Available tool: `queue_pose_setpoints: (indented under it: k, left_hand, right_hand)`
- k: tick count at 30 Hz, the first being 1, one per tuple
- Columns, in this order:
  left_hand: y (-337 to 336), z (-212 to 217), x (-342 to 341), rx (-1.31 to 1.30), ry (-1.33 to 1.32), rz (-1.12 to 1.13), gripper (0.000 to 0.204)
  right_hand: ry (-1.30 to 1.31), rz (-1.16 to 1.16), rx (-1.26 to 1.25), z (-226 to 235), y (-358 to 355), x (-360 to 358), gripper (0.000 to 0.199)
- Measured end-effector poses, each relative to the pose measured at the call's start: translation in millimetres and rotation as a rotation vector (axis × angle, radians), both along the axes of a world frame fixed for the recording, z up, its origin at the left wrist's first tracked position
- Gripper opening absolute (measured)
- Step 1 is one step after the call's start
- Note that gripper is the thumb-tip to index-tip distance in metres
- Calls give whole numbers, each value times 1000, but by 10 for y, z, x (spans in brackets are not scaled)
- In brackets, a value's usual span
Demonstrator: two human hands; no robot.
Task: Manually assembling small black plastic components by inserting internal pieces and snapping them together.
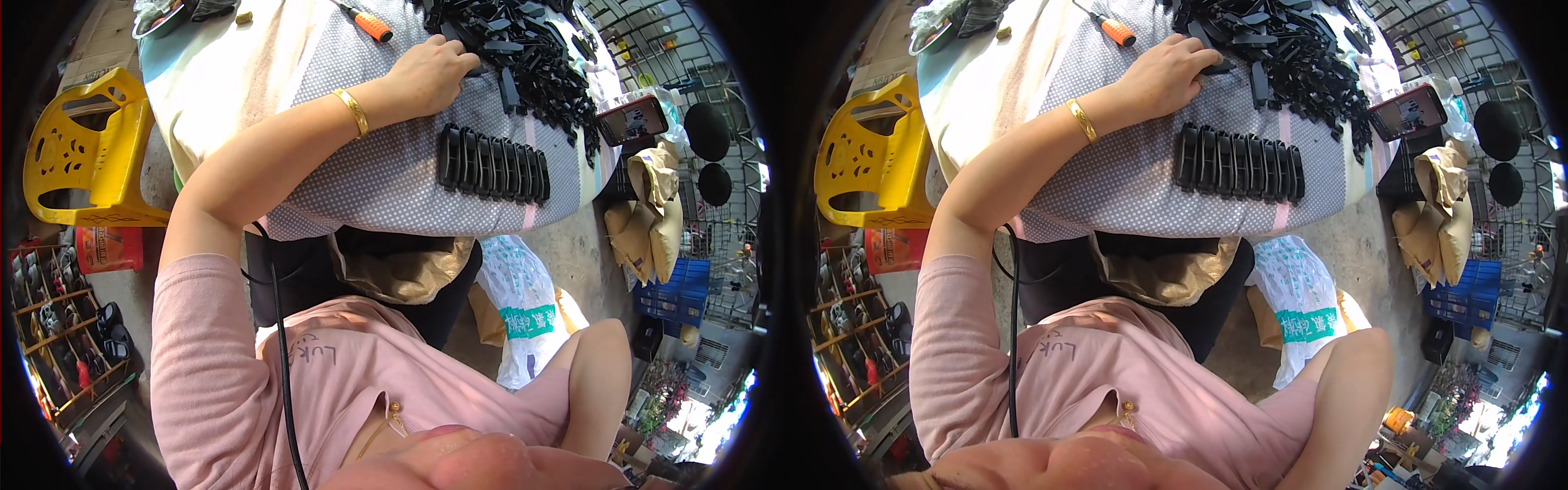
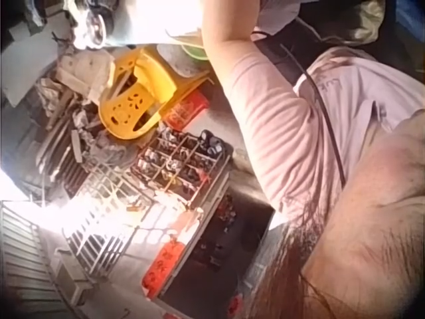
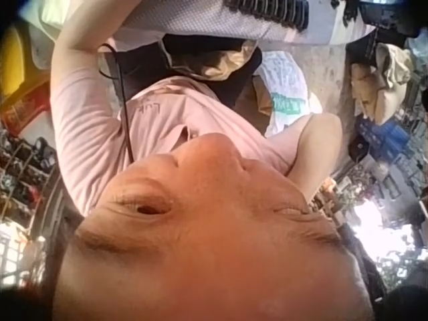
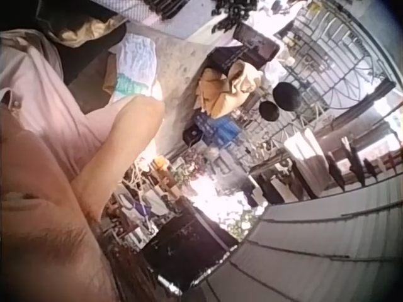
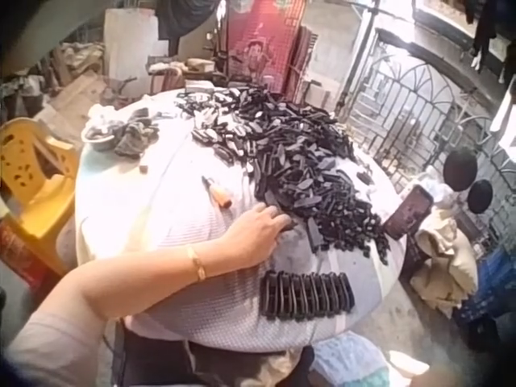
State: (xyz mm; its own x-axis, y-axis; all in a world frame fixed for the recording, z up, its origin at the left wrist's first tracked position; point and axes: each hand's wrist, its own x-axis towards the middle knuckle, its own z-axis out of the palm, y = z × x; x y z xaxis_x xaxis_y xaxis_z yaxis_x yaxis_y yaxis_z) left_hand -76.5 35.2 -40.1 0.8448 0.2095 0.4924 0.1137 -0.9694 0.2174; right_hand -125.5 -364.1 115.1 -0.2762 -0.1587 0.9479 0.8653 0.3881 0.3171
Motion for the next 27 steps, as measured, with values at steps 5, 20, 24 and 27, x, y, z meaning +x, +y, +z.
queue_pose_setpoints:
  k: [5,20,24,27]
  left_hand:
    - [-6,9,-28,6,-1,11,35]
    - [62,-15,-120,-148,-56,17,36]
    - [-161,225,32,-186,-107,-57,40]
    - [-80,188,7,-310,-122,-92,40]
  right_hand:
    - [-67,12,6,66,-43,-47,28]
    - [-281,31,44,132,257,-318,26]
    - [-218,179,280,18,332,577,39]
    - [873,-146,-60,-647,604,1654,31]
